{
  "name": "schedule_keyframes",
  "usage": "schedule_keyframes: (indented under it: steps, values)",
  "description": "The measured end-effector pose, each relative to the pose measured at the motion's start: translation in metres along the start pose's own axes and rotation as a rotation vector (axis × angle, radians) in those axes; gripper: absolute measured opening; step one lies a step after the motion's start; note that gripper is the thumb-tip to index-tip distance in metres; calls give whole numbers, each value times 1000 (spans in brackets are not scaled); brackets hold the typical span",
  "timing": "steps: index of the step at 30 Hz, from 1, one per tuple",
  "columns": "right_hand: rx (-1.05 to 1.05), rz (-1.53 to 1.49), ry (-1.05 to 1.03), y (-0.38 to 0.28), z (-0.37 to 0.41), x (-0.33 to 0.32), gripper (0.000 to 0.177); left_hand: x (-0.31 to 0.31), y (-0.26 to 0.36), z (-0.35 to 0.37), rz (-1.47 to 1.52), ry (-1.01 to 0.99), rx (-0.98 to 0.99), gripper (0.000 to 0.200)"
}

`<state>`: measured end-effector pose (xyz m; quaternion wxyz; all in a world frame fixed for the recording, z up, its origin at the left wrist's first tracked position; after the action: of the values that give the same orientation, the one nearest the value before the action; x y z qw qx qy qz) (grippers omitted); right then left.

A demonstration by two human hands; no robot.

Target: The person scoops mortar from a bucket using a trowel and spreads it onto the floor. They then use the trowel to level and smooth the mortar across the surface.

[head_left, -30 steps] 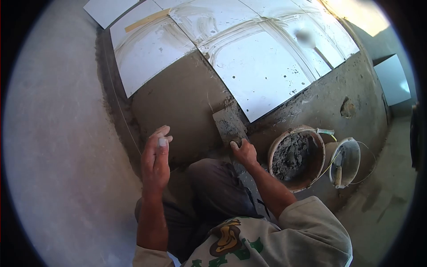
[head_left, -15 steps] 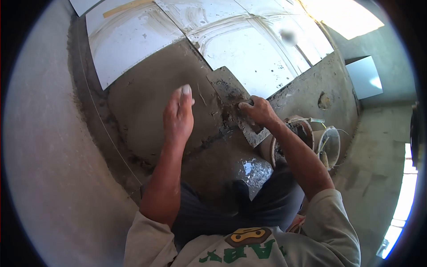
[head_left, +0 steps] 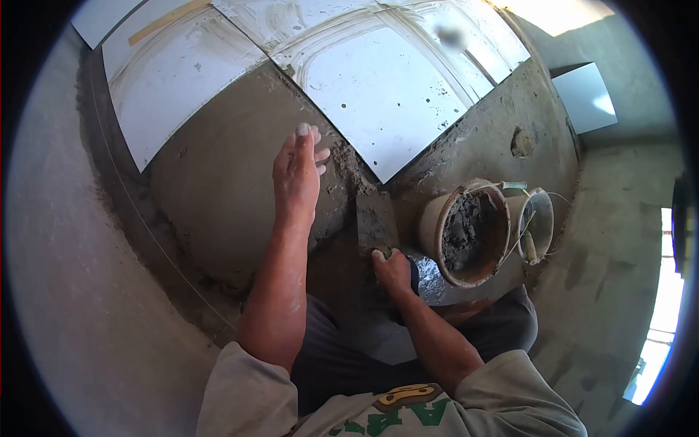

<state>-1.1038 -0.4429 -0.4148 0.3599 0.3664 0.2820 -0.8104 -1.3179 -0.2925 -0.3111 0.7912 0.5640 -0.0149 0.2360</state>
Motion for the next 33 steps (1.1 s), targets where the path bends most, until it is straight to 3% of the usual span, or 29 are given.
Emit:
schedule_keyframes:
  steps: [7,9,12,16,19,22,24,33]
  values:
    - [-144,64,41,-7,-34,10,51,5,-5,-12,23,-2,-37,68]
    - [-70,-160,-110,-4,-22,12,51,11,-9,-13,25,-30,-83,68]
    - [19,-244,-210,-19,-23,20,52,17,-9,-14,32,-58,-71,69]
    - [91,-414,-223,-37,-16,10,44,16,-12,-14,49,-57,-96,69]
    - [78,-318,-280,-29,4,7,44,17,-9,-14,54,-60,-102,69]
    - [-80,-190,-201,-24,7,10,45,14,-7,-16,56,-53,-96,67]
    - [-234,-158,-123,-35,-6,2,55,10,-4,-15,75,-23,-99,65]
    - [-284,145,-60,-65,-80,-11,53,-18,6,-6,40,48,-66,63]
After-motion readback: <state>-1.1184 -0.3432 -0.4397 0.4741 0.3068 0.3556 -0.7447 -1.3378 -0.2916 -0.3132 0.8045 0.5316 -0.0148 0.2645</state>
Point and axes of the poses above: each hand's wrist, its own z-axis away from the middle knuckle, its own x-axis out of the palm, y = z × x, the point moved 2 cm from there along -z, towards the middle knuckle, and after that the axes turned 8 degrees about z, right-handed, at the moved point
